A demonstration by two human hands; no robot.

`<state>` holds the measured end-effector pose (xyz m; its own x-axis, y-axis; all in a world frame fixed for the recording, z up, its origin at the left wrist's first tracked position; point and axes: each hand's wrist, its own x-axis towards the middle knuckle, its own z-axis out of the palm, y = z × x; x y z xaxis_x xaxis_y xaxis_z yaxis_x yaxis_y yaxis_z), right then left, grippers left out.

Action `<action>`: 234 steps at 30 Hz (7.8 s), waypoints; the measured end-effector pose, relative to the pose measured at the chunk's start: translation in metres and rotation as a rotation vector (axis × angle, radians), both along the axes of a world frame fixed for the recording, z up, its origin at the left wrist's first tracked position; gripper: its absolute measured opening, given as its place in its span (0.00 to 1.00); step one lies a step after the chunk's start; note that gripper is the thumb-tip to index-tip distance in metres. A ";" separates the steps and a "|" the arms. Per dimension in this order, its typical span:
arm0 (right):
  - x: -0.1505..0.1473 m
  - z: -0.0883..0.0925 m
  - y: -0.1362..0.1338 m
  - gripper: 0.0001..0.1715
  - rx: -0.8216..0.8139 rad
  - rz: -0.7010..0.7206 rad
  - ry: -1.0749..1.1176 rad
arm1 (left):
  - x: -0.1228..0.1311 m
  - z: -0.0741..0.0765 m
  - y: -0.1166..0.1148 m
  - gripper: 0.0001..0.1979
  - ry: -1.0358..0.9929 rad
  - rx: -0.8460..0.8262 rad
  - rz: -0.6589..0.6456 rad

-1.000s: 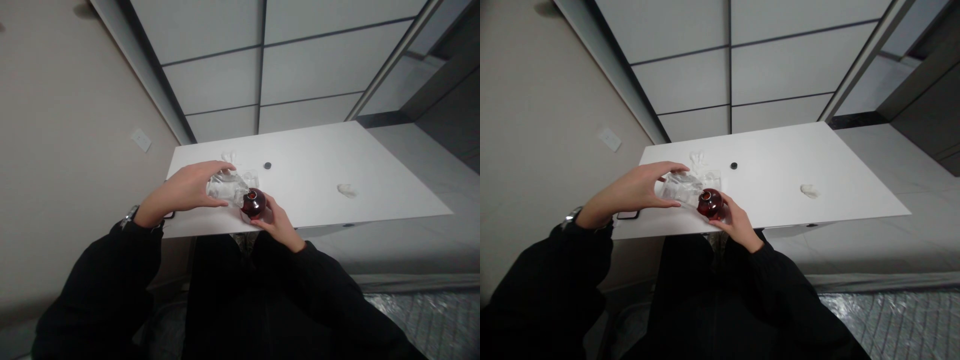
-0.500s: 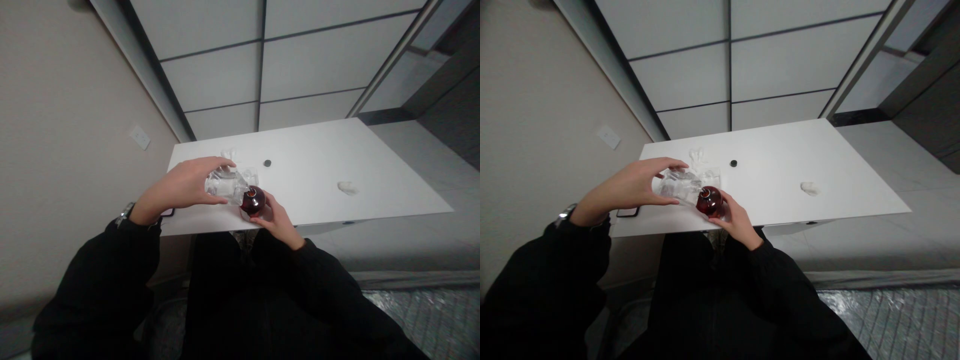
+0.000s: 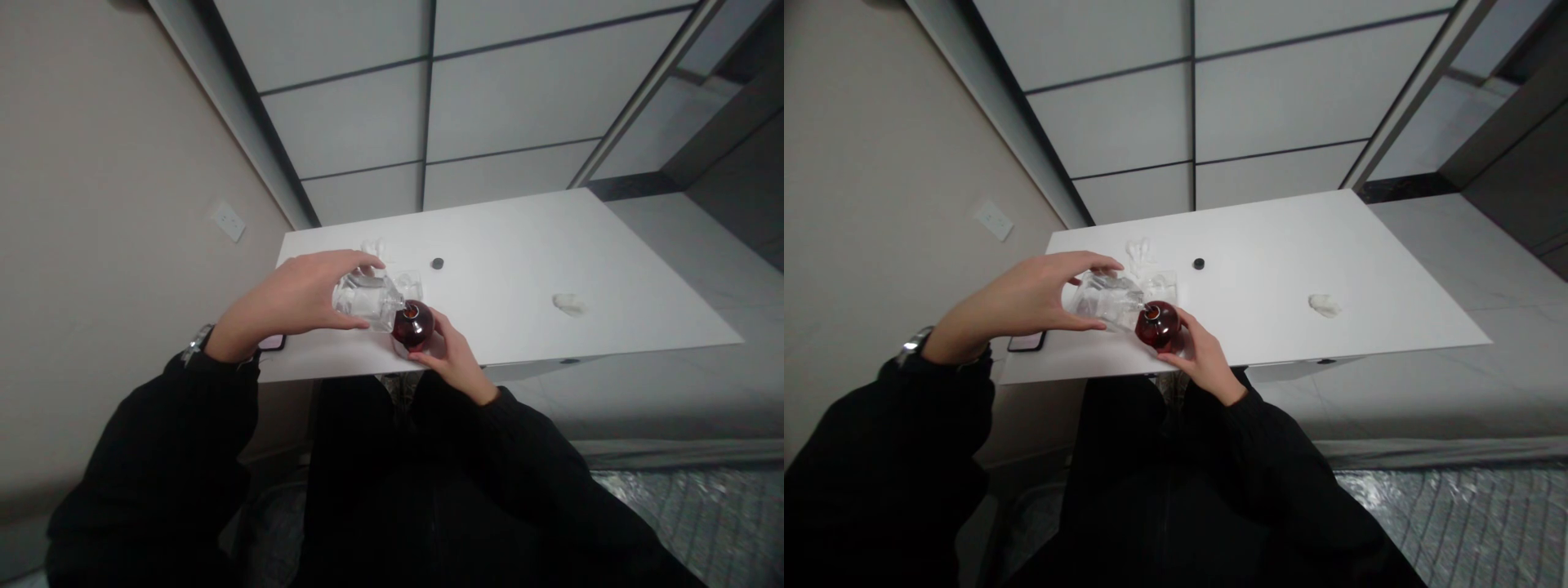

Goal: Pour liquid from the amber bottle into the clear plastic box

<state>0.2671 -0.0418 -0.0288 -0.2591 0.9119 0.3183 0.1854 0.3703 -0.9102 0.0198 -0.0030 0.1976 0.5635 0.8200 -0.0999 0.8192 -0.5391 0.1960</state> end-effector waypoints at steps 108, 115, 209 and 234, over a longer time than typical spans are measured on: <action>0.064 0.096 0.109 0.38 0.811 -0.142 -1.070 | -0.046 -0.224 0.033 0.41 -1.192 -0.213 0.337; 0.064 0.102 0.111 0.37 0.889 -0.134 -1.106 | -0.046 -0.224 0.032 0.41 -1.178 -0.209 0.351; 0.018 0.165 0.110 0.38 0.980 0.221 -1.098 | -0.054 -0.240 0.035 0.51 -1.055 -0.179 0.143; 0.005 0.176 0.116 0.36 0.940 0.321 -1.149 | -0.050 -0.239 0.035 0.51 -1.024 -0.197 0.181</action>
